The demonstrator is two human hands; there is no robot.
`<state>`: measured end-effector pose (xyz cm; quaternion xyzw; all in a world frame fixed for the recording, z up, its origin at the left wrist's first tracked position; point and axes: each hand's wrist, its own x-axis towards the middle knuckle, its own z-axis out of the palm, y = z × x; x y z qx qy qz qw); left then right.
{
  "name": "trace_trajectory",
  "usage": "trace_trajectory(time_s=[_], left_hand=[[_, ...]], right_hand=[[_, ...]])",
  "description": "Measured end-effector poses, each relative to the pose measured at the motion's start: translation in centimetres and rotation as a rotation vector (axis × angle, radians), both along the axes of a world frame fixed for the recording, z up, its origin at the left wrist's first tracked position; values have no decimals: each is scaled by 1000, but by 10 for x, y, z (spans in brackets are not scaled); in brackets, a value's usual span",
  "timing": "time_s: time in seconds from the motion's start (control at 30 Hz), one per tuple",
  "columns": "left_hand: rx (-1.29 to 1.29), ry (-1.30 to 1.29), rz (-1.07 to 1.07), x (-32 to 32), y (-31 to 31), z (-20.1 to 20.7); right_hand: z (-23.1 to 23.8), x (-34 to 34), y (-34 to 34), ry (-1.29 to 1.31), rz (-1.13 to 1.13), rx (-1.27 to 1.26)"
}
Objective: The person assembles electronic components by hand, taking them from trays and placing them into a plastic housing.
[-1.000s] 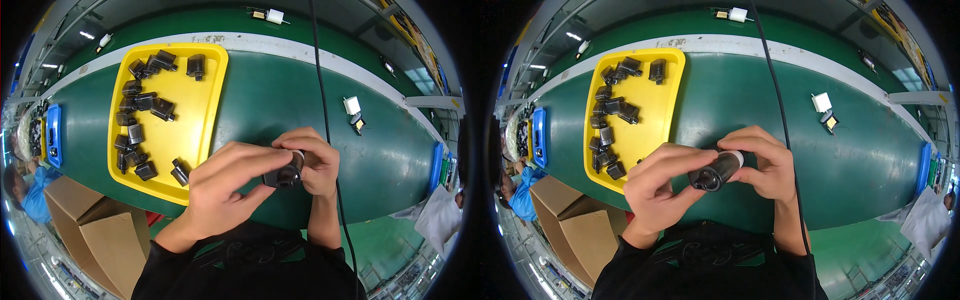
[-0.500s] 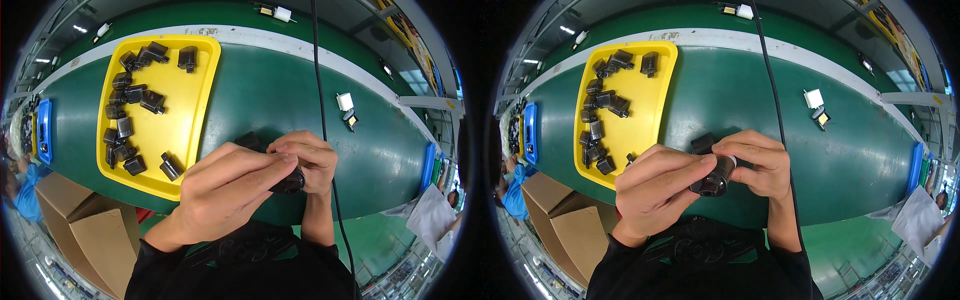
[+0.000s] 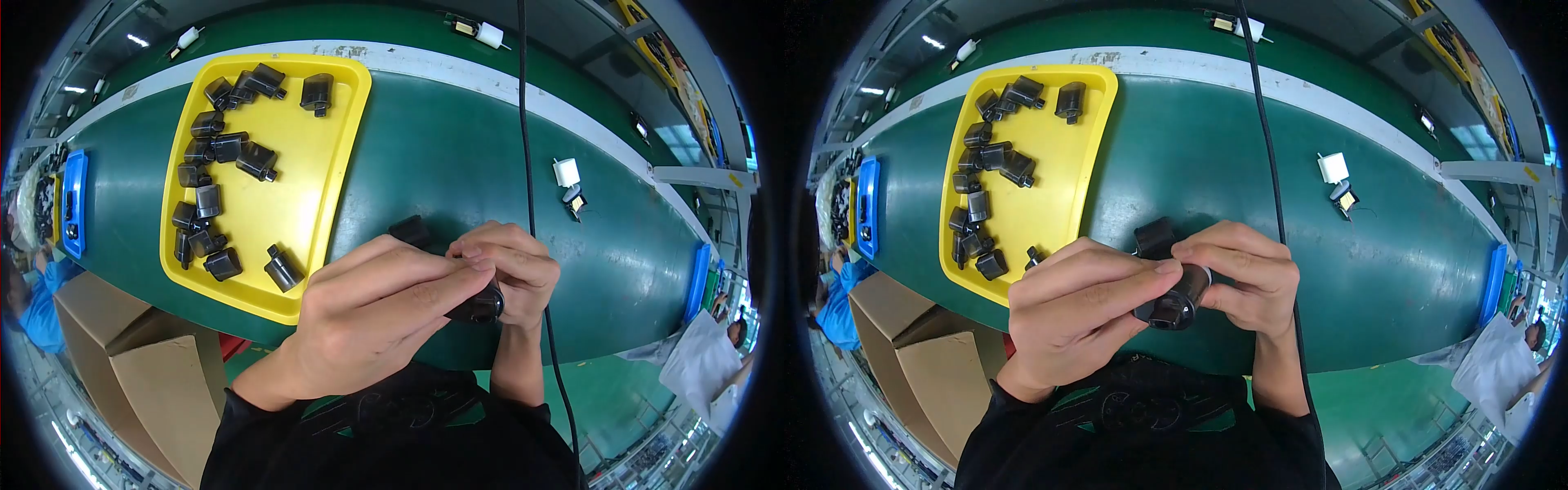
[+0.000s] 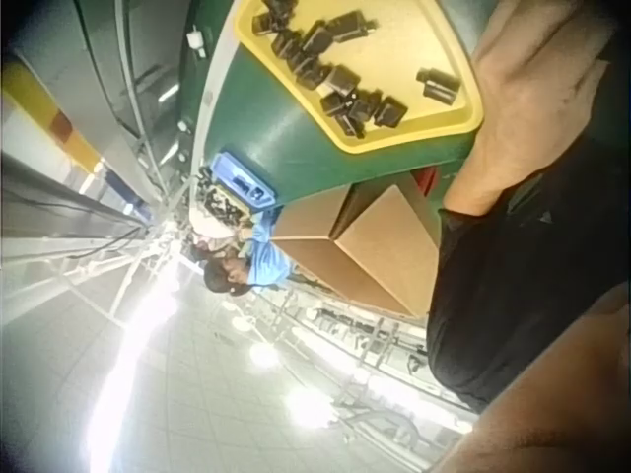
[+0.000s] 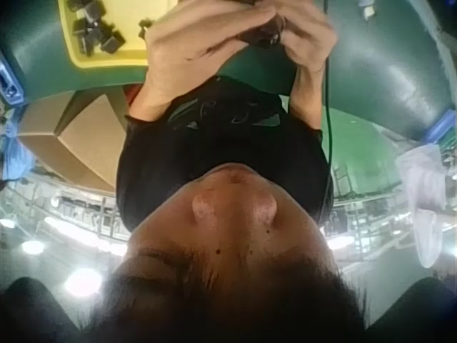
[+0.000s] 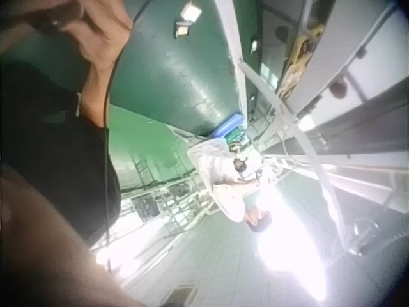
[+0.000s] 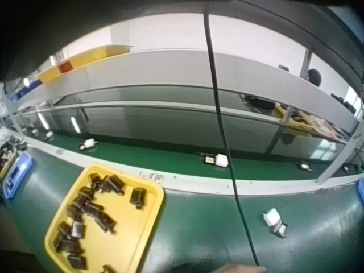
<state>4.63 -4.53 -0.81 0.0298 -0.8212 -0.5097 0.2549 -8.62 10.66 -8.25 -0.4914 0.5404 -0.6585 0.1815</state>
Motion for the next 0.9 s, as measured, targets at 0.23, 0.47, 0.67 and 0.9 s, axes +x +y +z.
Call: trace_trajectory(time_s=[0.23, 0.47, 0.67, 0.9], left_hand=[[402, -178, -36, -1, -3, 2], [852, -471, -172, -1, -14, -12], [919, -716, -201, -3, -24, -6], [699, -900, -372, -7, -36, -7]], right_hand=[[30, 9, 0, -98, -29, 130], [31, -3, 7, -463, 96, 539], [35, 2, 1, -606, 98, 674], [36, 6, -2, -697, 135, 705]])
